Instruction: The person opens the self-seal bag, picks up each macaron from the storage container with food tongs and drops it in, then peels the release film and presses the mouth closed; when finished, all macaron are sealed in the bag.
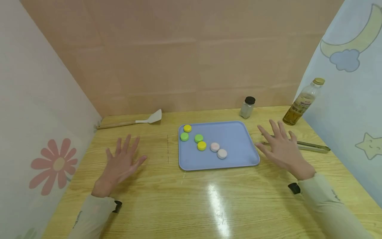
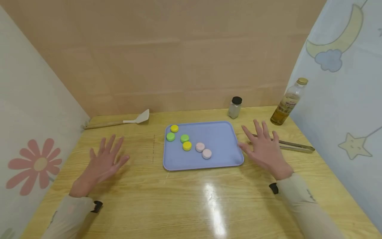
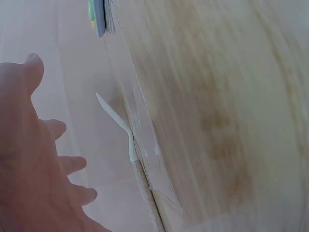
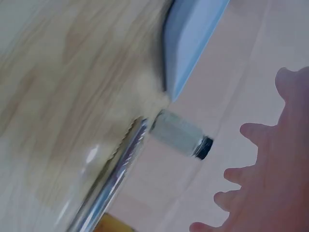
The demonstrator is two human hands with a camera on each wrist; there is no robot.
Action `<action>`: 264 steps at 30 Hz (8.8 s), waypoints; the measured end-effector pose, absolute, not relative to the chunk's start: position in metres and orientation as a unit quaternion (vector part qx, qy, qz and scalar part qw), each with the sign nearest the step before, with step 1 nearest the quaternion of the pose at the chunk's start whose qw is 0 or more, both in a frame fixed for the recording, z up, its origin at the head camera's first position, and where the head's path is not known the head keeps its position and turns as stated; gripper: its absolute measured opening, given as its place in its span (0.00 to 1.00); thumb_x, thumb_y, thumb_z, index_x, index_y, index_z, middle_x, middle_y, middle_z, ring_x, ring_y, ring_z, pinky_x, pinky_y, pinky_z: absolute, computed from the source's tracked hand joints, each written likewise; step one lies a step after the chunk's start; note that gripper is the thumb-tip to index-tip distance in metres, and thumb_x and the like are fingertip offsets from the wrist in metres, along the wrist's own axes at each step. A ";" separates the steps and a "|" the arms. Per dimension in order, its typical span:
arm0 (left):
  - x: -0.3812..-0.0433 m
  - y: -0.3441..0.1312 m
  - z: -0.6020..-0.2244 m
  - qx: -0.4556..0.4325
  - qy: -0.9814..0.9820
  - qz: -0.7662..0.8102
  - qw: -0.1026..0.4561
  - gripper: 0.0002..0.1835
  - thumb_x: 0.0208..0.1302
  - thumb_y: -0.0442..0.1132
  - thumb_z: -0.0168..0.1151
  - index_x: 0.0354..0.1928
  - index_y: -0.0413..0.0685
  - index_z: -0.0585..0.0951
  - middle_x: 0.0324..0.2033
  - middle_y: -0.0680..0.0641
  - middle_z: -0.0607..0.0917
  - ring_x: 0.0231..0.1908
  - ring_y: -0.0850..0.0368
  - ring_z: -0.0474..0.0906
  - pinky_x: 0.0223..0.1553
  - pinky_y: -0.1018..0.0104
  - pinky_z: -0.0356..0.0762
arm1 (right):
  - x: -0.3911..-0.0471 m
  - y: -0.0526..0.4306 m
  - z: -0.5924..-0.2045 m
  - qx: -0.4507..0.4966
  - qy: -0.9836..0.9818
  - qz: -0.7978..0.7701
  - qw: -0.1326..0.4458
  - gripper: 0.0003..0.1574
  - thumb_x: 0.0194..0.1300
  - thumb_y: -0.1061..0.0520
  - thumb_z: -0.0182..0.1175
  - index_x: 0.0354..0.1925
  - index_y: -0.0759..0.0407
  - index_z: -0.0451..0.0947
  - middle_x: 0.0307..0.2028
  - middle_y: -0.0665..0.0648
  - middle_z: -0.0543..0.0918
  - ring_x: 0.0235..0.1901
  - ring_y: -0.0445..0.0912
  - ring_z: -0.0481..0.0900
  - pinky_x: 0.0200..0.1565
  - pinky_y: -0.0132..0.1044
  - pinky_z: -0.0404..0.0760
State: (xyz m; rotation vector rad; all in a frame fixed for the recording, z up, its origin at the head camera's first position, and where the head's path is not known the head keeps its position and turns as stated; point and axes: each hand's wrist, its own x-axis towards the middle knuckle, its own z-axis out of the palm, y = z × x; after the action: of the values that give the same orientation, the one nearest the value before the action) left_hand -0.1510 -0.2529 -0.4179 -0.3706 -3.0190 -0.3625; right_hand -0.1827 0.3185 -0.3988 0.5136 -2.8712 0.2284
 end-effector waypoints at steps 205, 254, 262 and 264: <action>-0.192 -0.220 -0.431 -0.193 -0.963 -0.186 0.005 0.18 0.71 0.40 0.65 0.58 0.40 0.84 0.65 0.31 0.73 0.62 0.32 0.72 0.57 0.28 0.66 | -0.220 -0.004 -0.414 0.391 -0.911 -0.117 0.054 0.26 0.70 0.34 0.61 0.59 0.42 0.83 0.60 0.43 0.80 0.51 0.50 0.72 0.55 0.50 0.66; -0.191 -0.240 -0.417 -0.117 -0.951 -0.283 0.044 0.05 0.66 0.33 0.68 0.41 0.40 0.89 0.38 0.43 0.89 0.26 0.54 0.75 0.30 0.56 0.75 | -0.229 0.016 -0.416 0.448 -0.885 0.028 0.125 0.34 0.64 0.64 0.67 0.66 0.47 0.76 0.65 0.52 0.76 0.57 0.50 0.69 0.47 0.45 0.64; -0.192 -0.249 -0.408 -0.137 -0.939 -0.314 0.022 0.07 0.68 0.35 0.67 0.43 0.40 0.89 0.43 0.43 0.89 0.45 0.43 0.84 0.48 0.43 0.78 | -0.233 0.016 -0.418 0.487 -0.854 0.067 0.169 0.25 0.66 0.57 0.70 0.61 0.45 0.80 0.59 0.50 0.80 0.58 0.48 0.70 0.51 0.45 0.65; -0.192 -0.250 -0.405 -0.145 -0.935 -0.323 0.017 0.07 0.68 0.35 0.67 0.42 0.40 0.88 0.43 0.43 0.88 0.46 0.42 0.83 0.48 0.43 0.77 | -0.233 0.016 -0.417 0.492 -0.845 0.086 0.190 0.20 0.67 0.55 0.70 0.57 0.46 0.83 0.55 0.49 0.83 0.56 0.48 0.72 0.50 0.45 0.65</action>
State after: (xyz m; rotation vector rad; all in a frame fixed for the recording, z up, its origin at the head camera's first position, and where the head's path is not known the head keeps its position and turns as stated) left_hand -0.1916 -0.2498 -0.4050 -0.4499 -2.9056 -1.0031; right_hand -0.2327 0.0155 -0.4173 1.3817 -2.3762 0.2428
